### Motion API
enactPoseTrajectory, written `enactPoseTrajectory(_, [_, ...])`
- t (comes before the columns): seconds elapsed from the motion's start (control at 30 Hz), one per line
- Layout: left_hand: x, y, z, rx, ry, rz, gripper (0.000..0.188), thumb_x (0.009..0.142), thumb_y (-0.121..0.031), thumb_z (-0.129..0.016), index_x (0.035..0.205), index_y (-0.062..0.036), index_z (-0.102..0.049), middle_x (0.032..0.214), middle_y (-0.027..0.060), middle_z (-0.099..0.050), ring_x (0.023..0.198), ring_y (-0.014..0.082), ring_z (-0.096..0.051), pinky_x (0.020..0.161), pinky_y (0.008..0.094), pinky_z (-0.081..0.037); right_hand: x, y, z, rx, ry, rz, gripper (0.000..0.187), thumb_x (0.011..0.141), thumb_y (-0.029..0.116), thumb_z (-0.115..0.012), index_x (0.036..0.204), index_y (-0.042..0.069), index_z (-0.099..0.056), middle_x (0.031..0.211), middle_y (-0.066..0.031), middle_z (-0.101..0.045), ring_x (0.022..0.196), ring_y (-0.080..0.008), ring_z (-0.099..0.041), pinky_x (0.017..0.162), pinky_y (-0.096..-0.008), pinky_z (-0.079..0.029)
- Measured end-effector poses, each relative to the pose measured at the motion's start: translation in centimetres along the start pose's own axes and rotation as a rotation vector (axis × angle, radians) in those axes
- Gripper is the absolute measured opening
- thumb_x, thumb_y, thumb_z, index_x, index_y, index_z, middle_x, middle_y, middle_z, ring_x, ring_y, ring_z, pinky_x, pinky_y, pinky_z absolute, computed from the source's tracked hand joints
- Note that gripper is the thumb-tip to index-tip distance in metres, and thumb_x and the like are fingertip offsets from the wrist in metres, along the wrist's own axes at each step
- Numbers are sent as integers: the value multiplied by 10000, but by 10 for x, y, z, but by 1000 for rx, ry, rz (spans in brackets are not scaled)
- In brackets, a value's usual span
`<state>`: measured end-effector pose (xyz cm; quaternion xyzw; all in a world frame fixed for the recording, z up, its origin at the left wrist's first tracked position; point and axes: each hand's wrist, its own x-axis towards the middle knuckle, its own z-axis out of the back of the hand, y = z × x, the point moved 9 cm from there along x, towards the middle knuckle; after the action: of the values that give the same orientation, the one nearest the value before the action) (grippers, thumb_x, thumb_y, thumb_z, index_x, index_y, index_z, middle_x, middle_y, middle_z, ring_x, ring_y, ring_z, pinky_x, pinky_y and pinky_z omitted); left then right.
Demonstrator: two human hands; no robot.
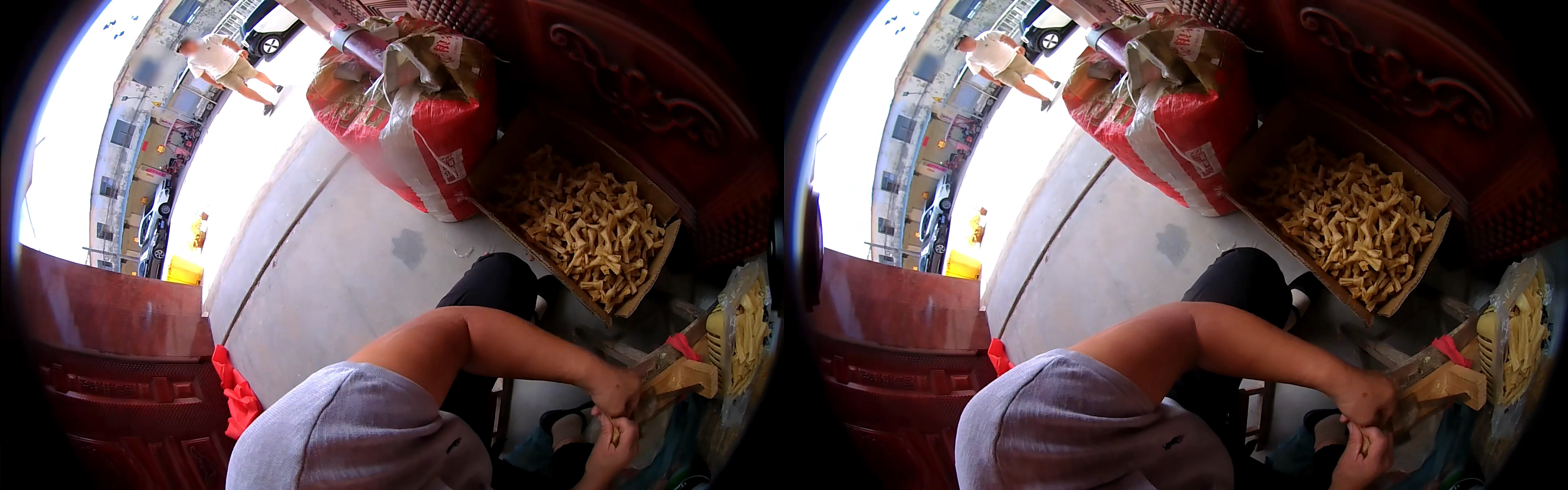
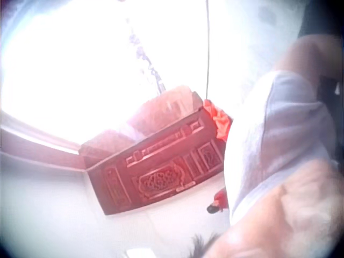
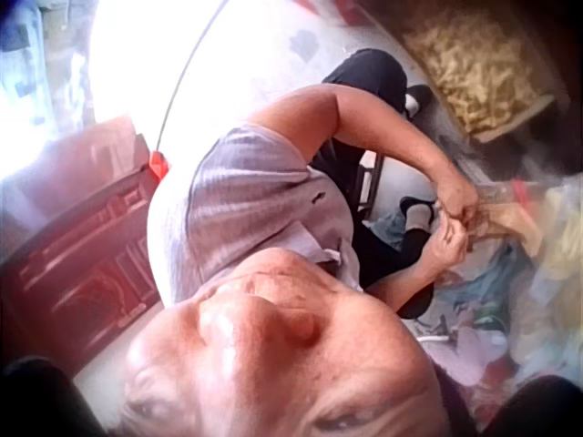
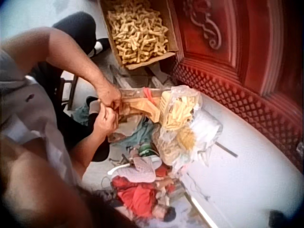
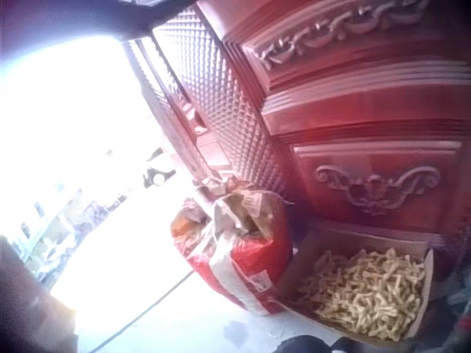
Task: The person takes long strips of food from a plastic bag, ties them into knots by hand, and places the completed knots into a cardboard box.
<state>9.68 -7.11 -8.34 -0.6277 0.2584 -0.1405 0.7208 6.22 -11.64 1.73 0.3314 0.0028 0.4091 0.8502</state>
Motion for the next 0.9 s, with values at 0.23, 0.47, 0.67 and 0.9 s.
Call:
enactPoseTrajectory(0.23, [-28,-28,-68,-352,486,-45,146,730,-126,-645,664,-4,-597,625,38,-570,594,147,-523,551,285,-437,15,29,40,269,-151,213,214,892,136,-583,724,2,-570,589,-104,-532,504,-283,-508,470,-387,-413])
enactPoseTrajectory(0.47, [-35,-78,-5,-92,39,-551,198,777,-181,-608,622,-62,-576,571,62,-562,560,213,-565,489,338,-417,-43,-68,17,-168,-87,-46,354,887,333,-580,1089,42,-582,989,-110,-648,861,-280,-631,695,-398,-504])
enactPoseTrajectory(0.67, [-63,-86,17,735,-390,-705,172,678,-238,-598,559,-121,-558,600,73,-591,538,281,-577,418,405,-404,-69,-88,-76,1557,97,-1082,96,833,224,-520,814,130,-511,604,-14,-419,369,-105,-330,379,-224,-202])
enactPoseTrajectory(0.9, [-91,-107,19,638,-477,-961,258,635,-285,-623,550,-55,-541,769,91,-619,642,274,-592,520,406,-458,-68,-72,-78,1798,-1,-753,205,872,218,-474,1039,106,-512,770,-14,-489,535,-86,-457,461,-226,-346])
